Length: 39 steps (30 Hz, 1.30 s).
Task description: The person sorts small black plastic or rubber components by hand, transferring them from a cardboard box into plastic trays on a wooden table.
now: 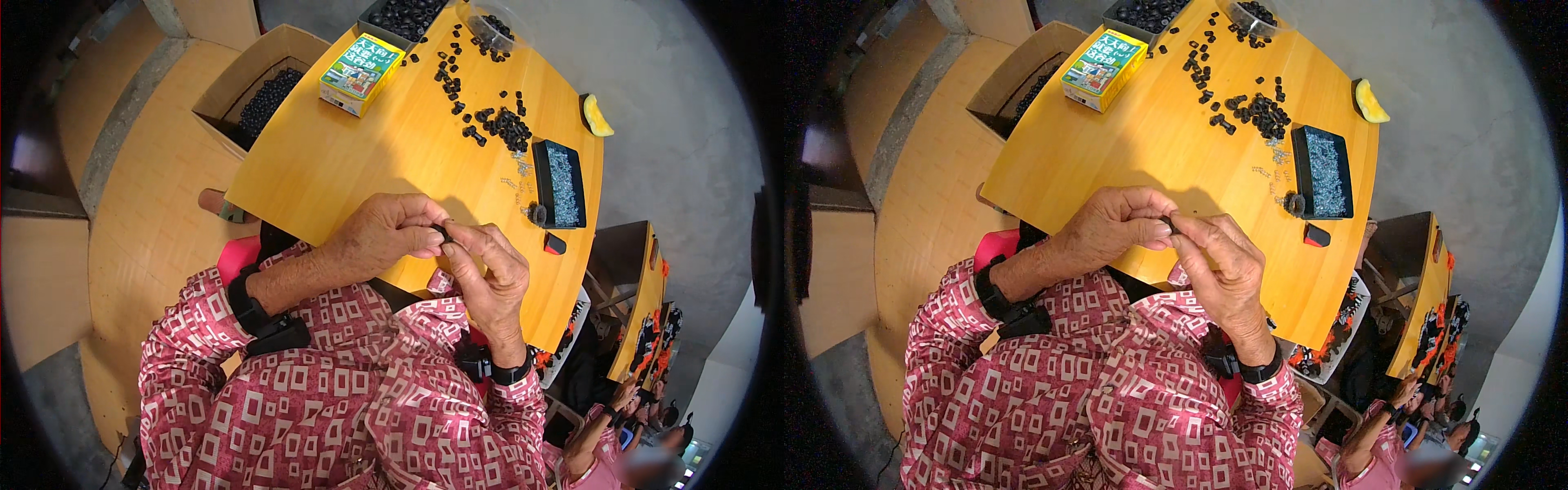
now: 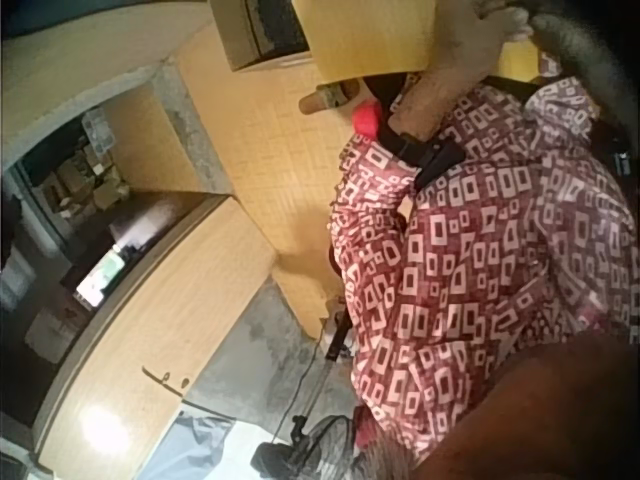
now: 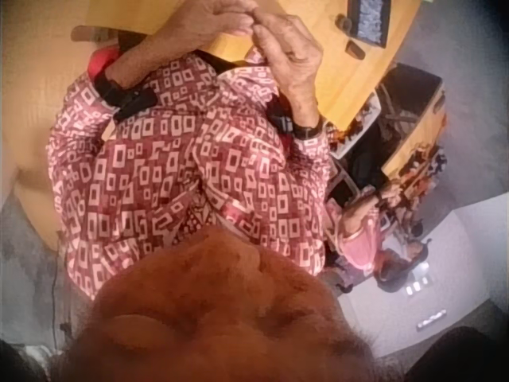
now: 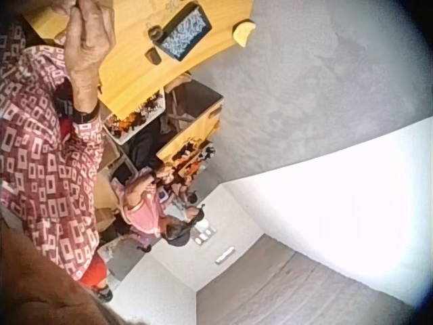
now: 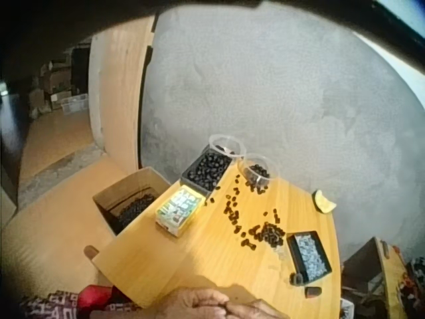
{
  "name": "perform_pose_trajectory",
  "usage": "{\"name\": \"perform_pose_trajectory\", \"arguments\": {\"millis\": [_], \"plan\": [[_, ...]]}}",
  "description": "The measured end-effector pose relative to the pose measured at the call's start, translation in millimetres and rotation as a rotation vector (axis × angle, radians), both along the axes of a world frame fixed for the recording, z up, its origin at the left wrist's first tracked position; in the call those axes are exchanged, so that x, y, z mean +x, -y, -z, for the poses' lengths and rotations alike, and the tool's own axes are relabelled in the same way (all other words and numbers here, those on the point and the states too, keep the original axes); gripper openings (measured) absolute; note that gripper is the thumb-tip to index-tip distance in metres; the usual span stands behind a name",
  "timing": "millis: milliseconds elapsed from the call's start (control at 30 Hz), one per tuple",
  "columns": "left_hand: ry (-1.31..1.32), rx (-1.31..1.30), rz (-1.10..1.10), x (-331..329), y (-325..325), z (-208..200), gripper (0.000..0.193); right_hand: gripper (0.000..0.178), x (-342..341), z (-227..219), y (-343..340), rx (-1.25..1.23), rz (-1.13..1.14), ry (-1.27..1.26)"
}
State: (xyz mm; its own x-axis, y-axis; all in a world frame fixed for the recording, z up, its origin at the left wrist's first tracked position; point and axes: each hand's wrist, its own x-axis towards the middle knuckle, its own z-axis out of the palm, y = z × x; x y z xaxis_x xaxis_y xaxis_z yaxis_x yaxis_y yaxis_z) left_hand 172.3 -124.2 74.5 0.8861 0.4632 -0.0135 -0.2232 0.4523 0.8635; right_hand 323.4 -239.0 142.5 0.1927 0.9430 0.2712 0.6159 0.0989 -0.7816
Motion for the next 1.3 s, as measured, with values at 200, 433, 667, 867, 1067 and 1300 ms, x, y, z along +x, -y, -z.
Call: {"name": "perform_pose_trajectory", "arguments": {"millis": [200, 433, 667, 867, 1067, 1300], "plan": [[-0.014, 0.034, -0.014, 0.1, 1.5, -8.2, 0.025, 0.022, 2.3, 2.5, -2.3, 0.217, -0.022, 0.249], [-0.031, 0.139, -0.043, -0.5, 5.3, -14.7, 0.023, 0.019, 1.8, 5.5, 0.6, 0.244, 0.020, 0.257], [-0.044, 0.167, -0.086, -1.0, 9.7, -19.0, 0.023, 0.012, -2.8, 6.3, 3.7, 0.117, 0.094, -0.041], [-0.070, 0.163, -0.065, -1.0, 10.3, -18.2, 0.022, 0.012, -2.3, 13.9, 4.7, 0.142, 0.095, -0.108], [-0.043, 0.098, -0.087, 1.1, 11.6, -6.6, 0.022, 0.017, -6.2, 21.2, 2.7, 0.142, 0.115, -0.117], [0.008, 0.095, -0.099, 3.0, 10.6, -1.2, 0.021, 0.025, -5.7, 17.4, 1.0, 0.187, 0.077, 0.130]]}}
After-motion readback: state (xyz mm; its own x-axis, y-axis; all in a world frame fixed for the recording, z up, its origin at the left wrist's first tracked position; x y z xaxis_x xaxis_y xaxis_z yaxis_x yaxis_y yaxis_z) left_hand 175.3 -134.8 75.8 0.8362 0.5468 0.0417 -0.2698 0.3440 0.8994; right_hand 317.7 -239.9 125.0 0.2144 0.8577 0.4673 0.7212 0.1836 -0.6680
